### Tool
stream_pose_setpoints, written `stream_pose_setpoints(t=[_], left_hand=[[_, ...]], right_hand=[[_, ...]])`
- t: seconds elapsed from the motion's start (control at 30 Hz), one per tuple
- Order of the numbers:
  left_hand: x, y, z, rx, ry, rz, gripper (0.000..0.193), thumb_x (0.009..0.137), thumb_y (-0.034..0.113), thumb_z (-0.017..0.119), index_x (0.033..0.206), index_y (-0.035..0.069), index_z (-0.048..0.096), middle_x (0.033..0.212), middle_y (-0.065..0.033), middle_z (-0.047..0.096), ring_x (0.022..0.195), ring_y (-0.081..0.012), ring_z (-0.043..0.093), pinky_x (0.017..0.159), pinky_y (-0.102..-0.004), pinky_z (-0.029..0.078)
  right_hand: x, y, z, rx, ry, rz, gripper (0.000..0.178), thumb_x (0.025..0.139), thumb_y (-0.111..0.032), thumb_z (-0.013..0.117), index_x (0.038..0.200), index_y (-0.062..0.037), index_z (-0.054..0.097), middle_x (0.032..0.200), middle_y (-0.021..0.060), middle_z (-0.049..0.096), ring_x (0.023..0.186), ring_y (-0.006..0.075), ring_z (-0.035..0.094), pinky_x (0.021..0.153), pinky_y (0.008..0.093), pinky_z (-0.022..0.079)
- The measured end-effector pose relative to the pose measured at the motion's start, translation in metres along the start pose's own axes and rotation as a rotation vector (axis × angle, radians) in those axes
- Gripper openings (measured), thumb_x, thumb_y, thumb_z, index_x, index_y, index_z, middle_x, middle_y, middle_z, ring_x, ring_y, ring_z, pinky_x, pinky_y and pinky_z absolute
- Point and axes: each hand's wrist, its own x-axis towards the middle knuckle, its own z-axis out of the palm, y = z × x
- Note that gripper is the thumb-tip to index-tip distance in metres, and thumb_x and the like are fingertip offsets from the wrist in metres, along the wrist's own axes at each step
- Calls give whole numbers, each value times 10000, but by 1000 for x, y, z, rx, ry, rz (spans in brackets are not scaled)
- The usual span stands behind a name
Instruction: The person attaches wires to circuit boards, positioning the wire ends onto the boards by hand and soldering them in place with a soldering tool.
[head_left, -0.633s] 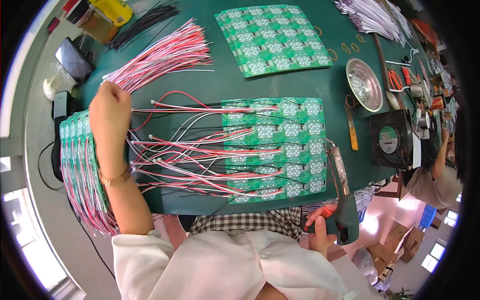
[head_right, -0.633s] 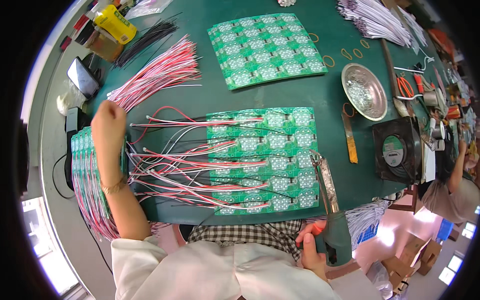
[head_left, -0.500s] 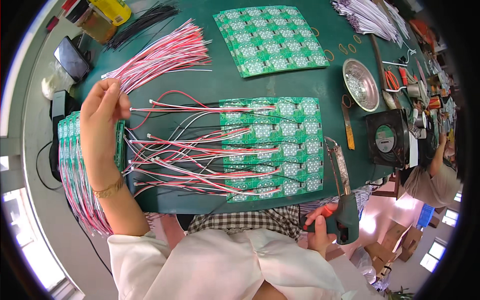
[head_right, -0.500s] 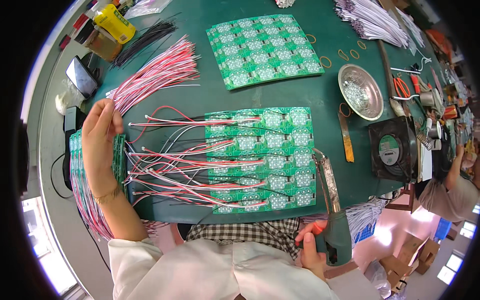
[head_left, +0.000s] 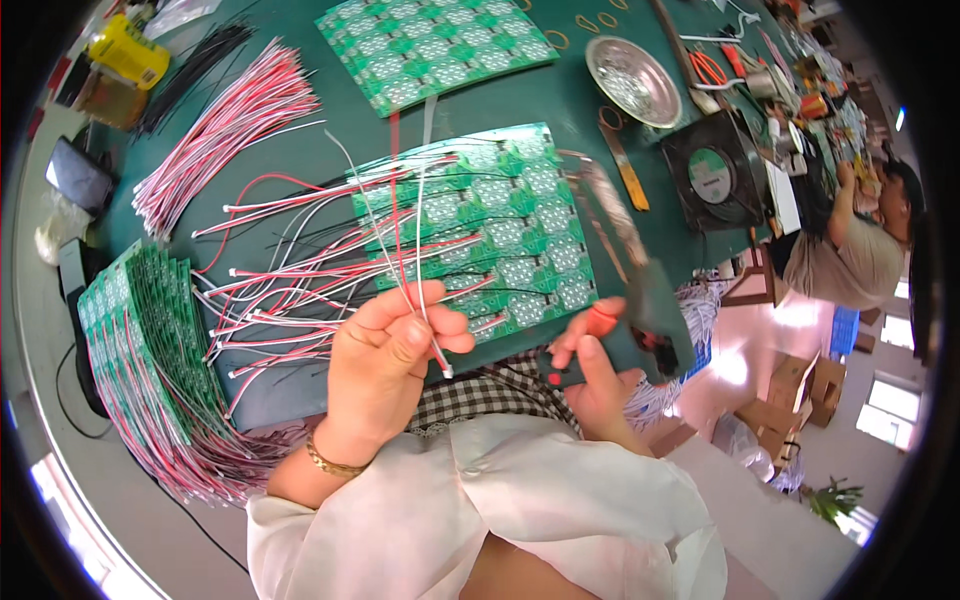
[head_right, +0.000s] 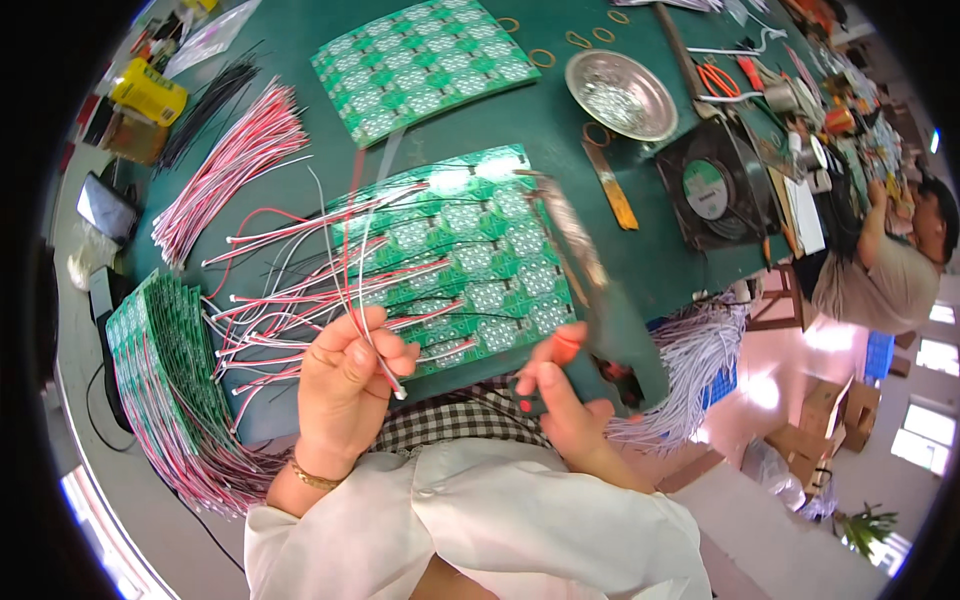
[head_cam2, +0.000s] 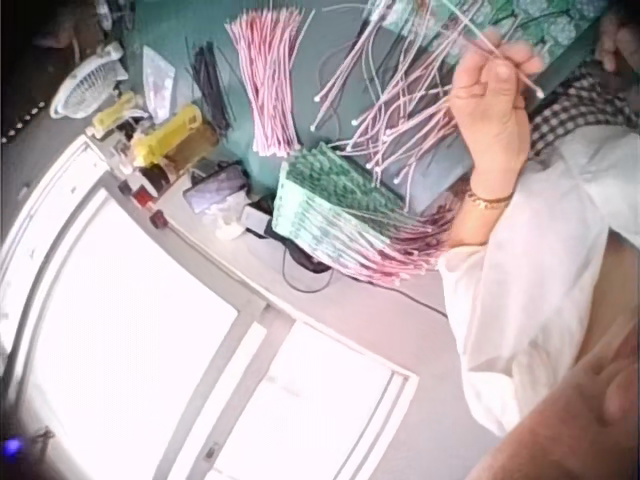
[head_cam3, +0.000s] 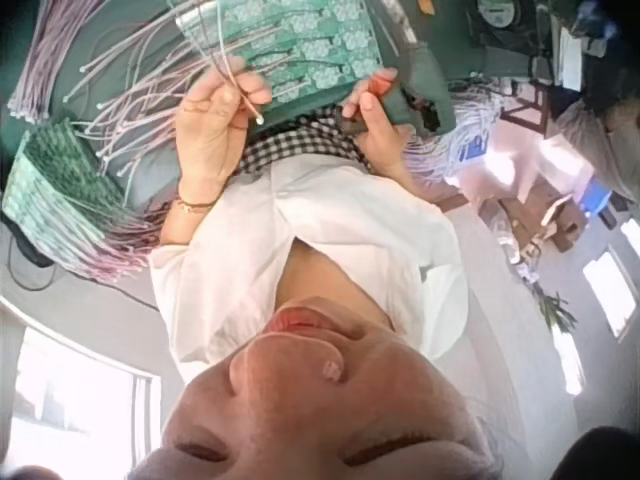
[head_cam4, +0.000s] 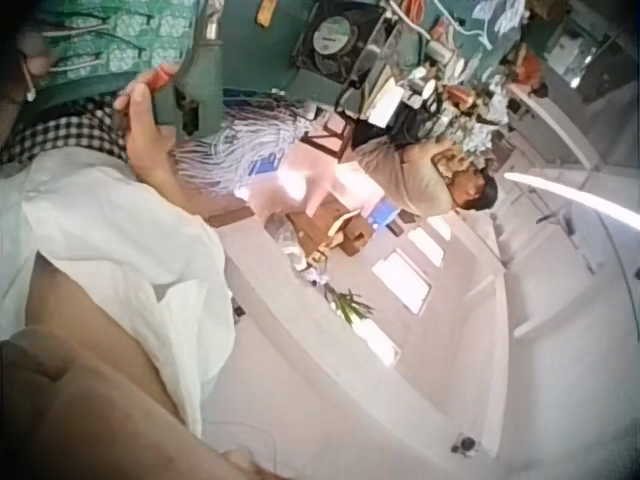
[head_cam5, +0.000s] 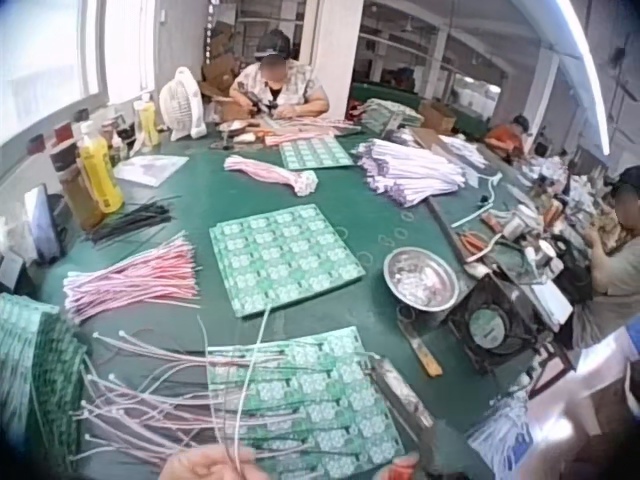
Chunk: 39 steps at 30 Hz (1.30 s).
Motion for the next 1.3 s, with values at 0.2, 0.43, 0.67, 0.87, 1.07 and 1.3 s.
stream_pose_setpoints(t=[0.2, 0.43, 0.67, 0.87, 1.07, 1.3], left_hand=[[-2, -33, 25, 57, 45, 191, 224, 835, 129, 625, 1013, 37, 525, 876, -81, 641, 789, -212, 624, 950, -413, 407], [-7, -46, 25, -36, 8, 193, 314, 855, 137, 600, 1131, 40, 486, 913, -53, 607, 847, -186, 538, 831, -389, 450], [3, -61, 21, -66, -23, 294, 318, 871, 118, 574, 1171, 54, 487, 934, -80, 620, 863, -214, 570, 775, -373, 486], [7, -62, 19, -169, -72, 206, 272, 883, 121, 555, 1134, 23, 519, 1000, -135, 629, 926, -257, 601, 834, -403, 487], [6, -69, 21, 70, -128, 144, 322, 914, 226, 510, 1092, -41, 541, 1164, -217, 549, 1064, -296, 545, 911, -412, 431], [4, -66, 22, 237, -129, 80, 196, 879, 105, 561, 1005, -40, 597, 1124, -200, 584, 897, -198, 601, 762, -293, 485]], right_hand=[[-13, -7, 30, 40, -40, 278, 425, 828, 28, 529, 1195, -94, 351, 911, 117, 559, 805, 200, 572, 711, 352, 471], [-8, -12, 31, -18, -350, 297, 376, 863, 1, 533, 1199, -43, 371, 950, 87, 559, 922, 142, 554, 810, 293, 454], [-14, 9, 28, 33, -238, 33, 518, 808, 80, 546, 1227, -99, 301, 935, 103, 549, 866, 166, 559, 749, 299, 468], [-13, 13, 38, 100, -60, 52, 488, 800, 96, 562, 1194, -87, 340, 917, 85, 541, 786, 128, 546, 693, 262, 466], [-13, 13, 35, 185, -9, 33, 529, 769, 128, 556, 1191, -95, 326, 908, 77, 543, 842, 133, 538, 742, 276, 454], [-16, 17, 30, 188, 29, -25, 512, 786, 114, 555, 1184, -101, 314, 916, 61, 541, 804, 111, 534, 672, 246, 466]])
